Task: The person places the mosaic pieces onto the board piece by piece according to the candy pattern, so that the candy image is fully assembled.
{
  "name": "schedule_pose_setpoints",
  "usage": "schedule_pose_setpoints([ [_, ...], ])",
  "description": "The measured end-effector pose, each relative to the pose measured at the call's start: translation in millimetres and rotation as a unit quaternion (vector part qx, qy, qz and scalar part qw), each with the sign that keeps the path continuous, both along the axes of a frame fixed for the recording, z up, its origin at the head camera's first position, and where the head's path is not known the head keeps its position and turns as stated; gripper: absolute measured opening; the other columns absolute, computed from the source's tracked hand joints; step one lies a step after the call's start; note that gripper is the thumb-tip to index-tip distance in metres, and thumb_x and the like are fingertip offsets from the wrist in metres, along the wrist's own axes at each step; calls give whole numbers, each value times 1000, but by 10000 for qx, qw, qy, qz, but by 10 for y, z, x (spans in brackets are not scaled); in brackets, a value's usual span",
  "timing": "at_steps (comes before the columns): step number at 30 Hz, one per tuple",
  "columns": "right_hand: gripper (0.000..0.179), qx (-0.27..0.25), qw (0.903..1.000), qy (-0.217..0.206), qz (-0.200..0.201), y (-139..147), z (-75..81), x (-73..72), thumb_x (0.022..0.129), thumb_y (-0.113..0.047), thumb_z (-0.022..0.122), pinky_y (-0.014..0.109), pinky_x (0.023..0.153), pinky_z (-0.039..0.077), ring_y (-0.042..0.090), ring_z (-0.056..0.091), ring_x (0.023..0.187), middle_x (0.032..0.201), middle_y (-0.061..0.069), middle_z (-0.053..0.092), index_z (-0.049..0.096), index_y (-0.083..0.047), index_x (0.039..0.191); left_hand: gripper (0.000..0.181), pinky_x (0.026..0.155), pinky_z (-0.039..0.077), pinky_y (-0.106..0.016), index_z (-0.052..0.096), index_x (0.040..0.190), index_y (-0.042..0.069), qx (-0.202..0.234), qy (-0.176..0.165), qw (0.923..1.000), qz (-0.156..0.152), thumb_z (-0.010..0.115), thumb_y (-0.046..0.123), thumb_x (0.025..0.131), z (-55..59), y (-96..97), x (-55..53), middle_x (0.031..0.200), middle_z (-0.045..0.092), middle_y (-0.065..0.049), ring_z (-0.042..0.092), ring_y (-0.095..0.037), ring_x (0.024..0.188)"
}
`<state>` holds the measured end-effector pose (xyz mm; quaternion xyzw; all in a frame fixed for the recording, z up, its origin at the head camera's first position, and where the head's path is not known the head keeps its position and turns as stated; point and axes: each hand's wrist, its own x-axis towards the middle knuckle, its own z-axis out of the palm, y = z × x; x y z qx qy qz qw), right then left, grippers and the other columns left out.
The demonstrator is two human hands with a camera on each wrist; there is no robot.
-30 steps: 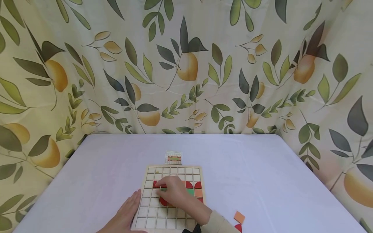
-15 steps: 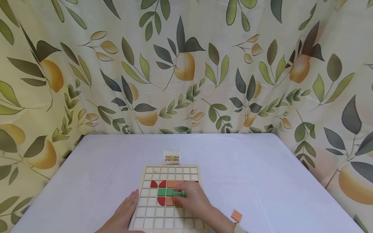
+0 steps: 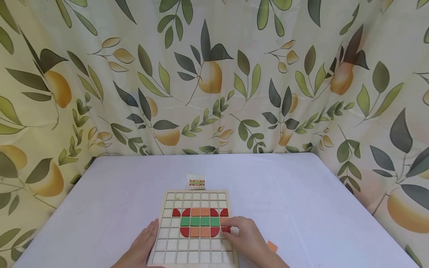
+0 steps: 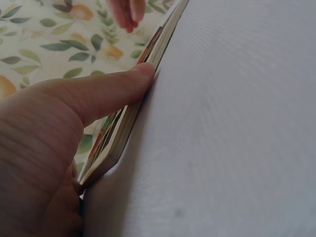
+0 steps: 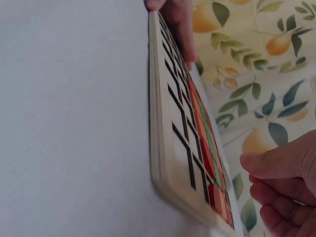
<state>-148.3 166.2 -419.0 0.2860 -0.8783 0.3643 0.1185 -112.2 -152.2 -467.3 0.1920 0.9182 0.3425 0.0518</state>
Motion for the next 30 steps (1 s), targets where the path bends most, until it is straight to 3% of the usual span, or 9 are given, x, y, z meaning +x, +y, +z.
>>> schedule_pose_setpoints([
  [3,17,132,9992,-342,-159,100,-9,46,73,-6,76,29,72,51,10,61,82,85,-8,68,72,-13,87,122,103,12,-56,11,140,-14,-66,60,10000,-24,65,66,66,3,8,1,147,15,-26,12,-40,134],
  [5,16,259,9970,-623,-389,150,-4,74,74,-12,76,30,73,50,10,61,84,88,-8,68,72,-14,89,122,105,11,-53,11,141,-13,-76,57,10000,-7,66,66,65,3,9,3,147,15,-26,11,-39,135],
  [8,19,392,9943,-760,-643,212,9,113,73,-15,77,31,75,50,10,61,84,90,-7,68,72,-12,91,122,108,-3,-33,10,140,-14,9,106,9999,-27,67,64,65,-5,8,-1,147,15,-27,10,-40,134],
  [10,20,438,9924,-810,-813,255,18,141,73,-15,77,31,75,50,9,60,84,89,-8,67,72,-12,91,123,101,-9,-17,10,140,-14,97,89,9999,-31,68,63,65,-13,8,-4,147,14,-27,9,-40,135],
  [12,21,481,9909,-854,-922,307,27,168,73,-14,77,32,75,50,9,59,84,89,-8,67,71,-12,92,123,100,-10,-15,9,140,-14,104,116,9999,-45,68,63,65,-21,7,-7,147,15,-28,9,-40,134],
  [18,25,529,9797,-1468,-1258,464,59,210,73,-18,77,30,74,50,12,58,85,92,-7,66,71,-14,97,123,107,5,-45,9,142,-12,-5,26,10000,30,66,66,65,-29,-9,0,148,14,-24,9,-37,135],
  [20,25,516,9769,-1578,-1342,513,62,215,73,-18,77,31,73,51,14,58,85,93,-5,66,71,-14,97,123,107,4,-45,9,142,-11,24,-37,10000,51,66,66,65,-28,-14,2,148,13,-24,9,-37,135],
  [22,25,487,9746,-1643,-1440,561,61,221,72,-15,77,32,73,51,15,58,87,94,-4,67,71,-13,97,123,107,-1,-39,8,142,-11,47,-70,10000,54,66,66,65,-27,-17,3,149,12,-23,8,-37,135],
  [30,25,547,9535,-2045,-2146,748,9,243,72,-13,78,36,77,50,17,59,89,93,-2,67,72,-12,96,123,101,14,-59,10,140,-14,-3,108,9999,-64,66,65,65,-5,-7,-4,147,15,-27,11,-41,134],
])
